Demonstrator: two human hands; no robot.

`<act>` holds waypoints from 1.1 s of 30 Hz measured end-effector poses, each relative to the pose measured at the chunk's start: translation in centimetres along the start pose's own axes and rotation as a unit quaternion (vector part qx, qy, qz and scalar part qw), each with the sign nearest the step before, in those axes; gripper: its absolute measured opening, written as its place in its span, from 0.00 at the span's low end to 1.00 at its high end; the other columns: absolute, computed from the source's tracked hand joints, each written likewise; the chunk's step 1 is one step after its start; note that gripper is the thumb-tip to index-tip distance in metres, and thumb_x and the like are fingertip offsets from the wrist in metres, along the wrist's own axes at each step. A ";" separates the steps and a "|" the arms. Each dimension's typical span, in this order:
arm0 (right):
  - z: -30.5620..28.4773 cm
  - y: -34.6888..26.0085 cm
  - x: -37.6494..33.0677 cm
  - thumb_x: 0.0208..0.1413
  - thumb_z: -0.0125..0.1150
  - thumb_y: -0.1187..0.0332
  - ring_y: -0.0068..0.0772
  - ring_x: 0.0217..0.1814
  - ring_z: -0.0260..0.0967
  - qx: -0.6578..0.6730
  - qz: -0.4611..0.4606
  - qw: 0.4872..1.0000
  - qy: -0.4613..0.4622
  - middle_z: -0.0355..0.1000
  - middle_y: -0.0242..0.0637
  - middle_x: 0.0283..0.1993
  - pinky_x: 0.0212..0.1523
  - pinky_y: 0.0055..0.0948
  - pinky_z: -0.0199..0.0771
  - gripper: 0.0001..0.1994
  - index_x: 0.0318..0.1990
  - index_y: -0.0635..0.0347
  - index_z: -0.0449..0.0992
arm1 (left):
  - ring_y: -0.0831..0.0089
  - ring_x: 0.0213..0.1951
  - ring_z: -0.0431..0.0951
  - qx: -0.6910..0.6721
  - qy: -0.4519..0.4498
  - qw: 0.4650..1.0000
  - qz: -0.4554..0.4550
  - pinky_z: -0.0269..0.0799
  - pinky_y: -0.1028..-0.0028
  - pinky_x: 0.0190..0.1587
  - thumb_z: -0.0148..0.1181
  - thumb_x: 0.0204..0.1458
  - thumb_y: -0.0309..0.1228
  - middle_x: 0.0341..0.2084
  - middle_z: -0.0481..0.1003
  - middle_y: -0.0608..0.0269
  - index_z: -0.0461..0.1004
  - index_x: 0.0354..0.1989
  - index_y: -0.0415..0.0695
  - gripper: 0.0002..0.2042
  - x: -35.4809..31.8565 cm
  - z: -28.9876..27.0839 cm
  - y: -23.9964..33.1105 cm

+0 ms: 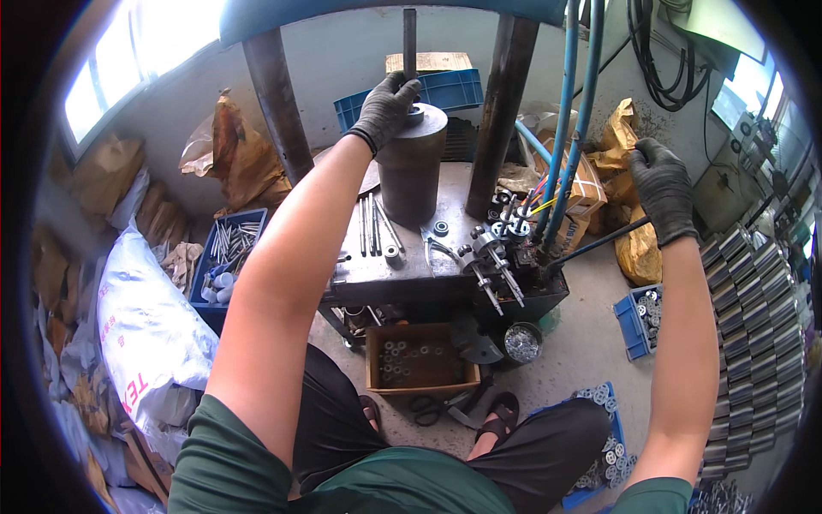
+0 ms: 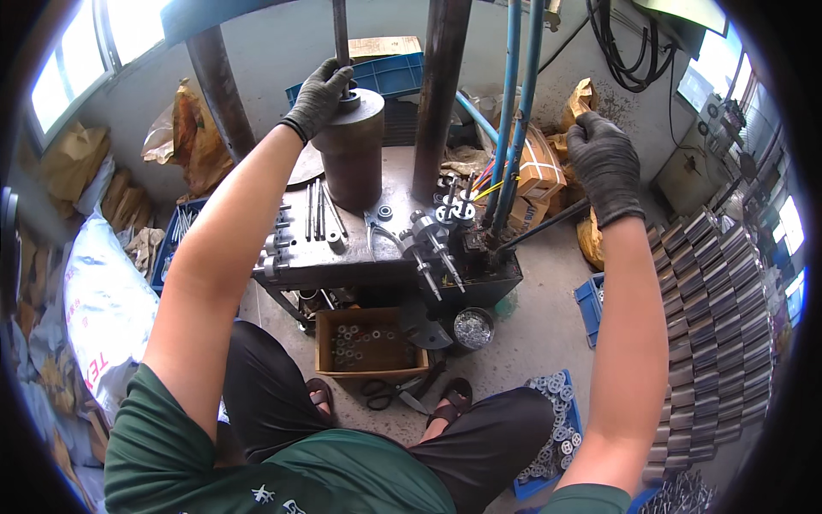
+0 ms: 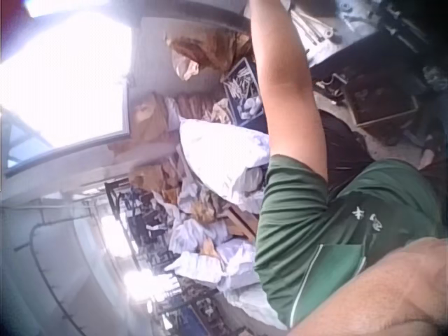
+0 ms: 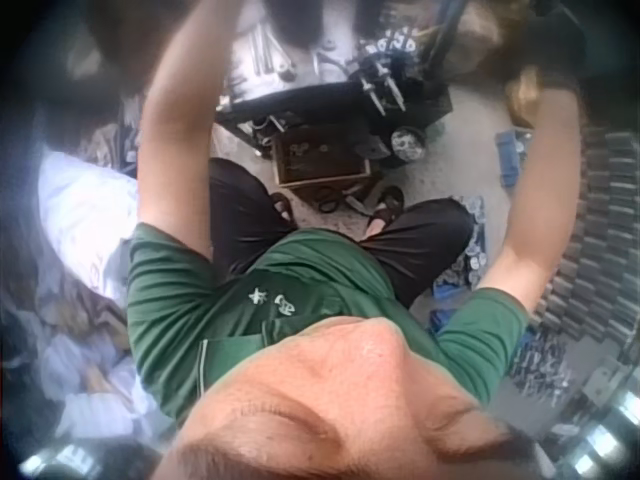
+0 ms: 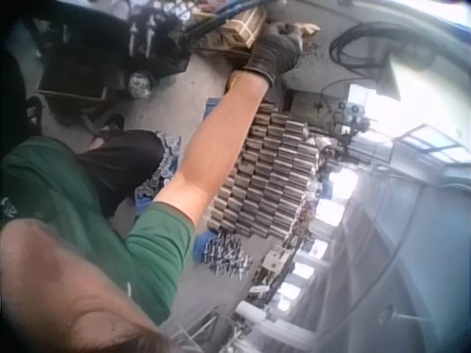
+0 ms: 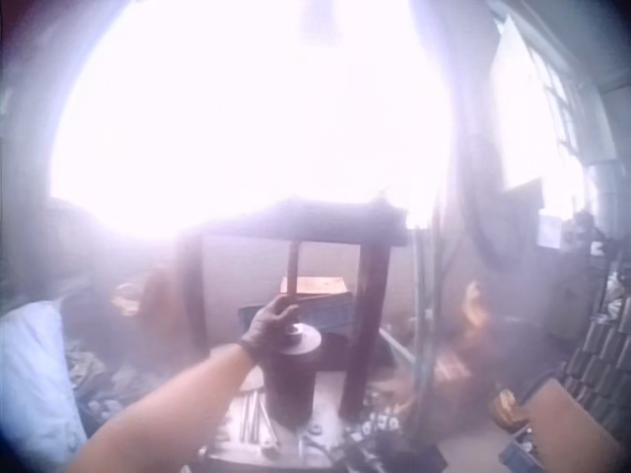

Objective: The person assembles metal shafts by sliding circular metal plates and bearings onto the rods by hand, press-fitting them together using a vertical press machine, and setting the assembled shafts aside on the workbench.

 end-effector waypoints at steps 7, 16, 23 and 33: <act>0.2 -0.1 -0.2 0.60 0.59 0.58 0.55 0.46 0.79 -0.017 0.070 0.997 -0.037 0.81 0.50 0.40 0.51 0.47 0.79 0.14 0.43 0.55 0.84 | 0.79 0.43 0.75 -0.059 -0.002 0.998 0.016 0.74 0.74 0.48 0.65 0.62 0.29 0.38 0.77 0.66 0.76 0.52 0.43 0.12 -2.9 0.8 1.7; -0.8 -0.7 -1.4 0.60 0.60 0.61 0.57 0.47 0.79 0.017 0.050 0.997 -0.051 0.81 0.52 0.41 0.50 0.47 0.78 0.13 0.42 0.58 0.83 | 0.76 0.39 0.79 -0.205 -0.074 0.972 0.086 0.77 0.73 0.42 0.57 0.67 0.49 0.35 0.78 0.65 0.73 0.55 0.43 0.22 -23.1 5.8 4.1; -1.5 -0.8 -4.4 0.60 0.61 0.62 0.56 0.42 0.80 0.035 0.011 0.998 -0.043 0.80 0.53 0.38 0.44 0.45 0.79 0.11 0.41 0.60 0.82 | 0.76 0.20 0.71 -0.307 0.002 0.856 -0.416 0.72 0.74 0.24 0.50 0.68 0.55 0.18 0.70 0.70 0.75 0.36 0.44 0.24 -35.6 7.7 -6.5; -4.2 -2.3 -13.6 0.61 0.63 0.73 0.44 0.38 0.80 0.168 0.009 0.982 -0.090 0.80 0.50 0.38 0.43 0.36 0.79 0.08 0.43 0.69 0.81 | 0.76 0.17 0.69 -0.429 0.023 0.704 -0.566 0.70 0.73 0.22 0.48 0.68 0.43 0.16 0.69 0.72 0.74 0.29 0.46 0.18 -35.4 7.6 -10.2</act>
Point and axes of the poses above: each hand's wrist, its own x-axis towards the middle knuckle, its own z-axis out of the palm, y = z × x, the point moved 5 cm from there along x, towards the middle knuckle
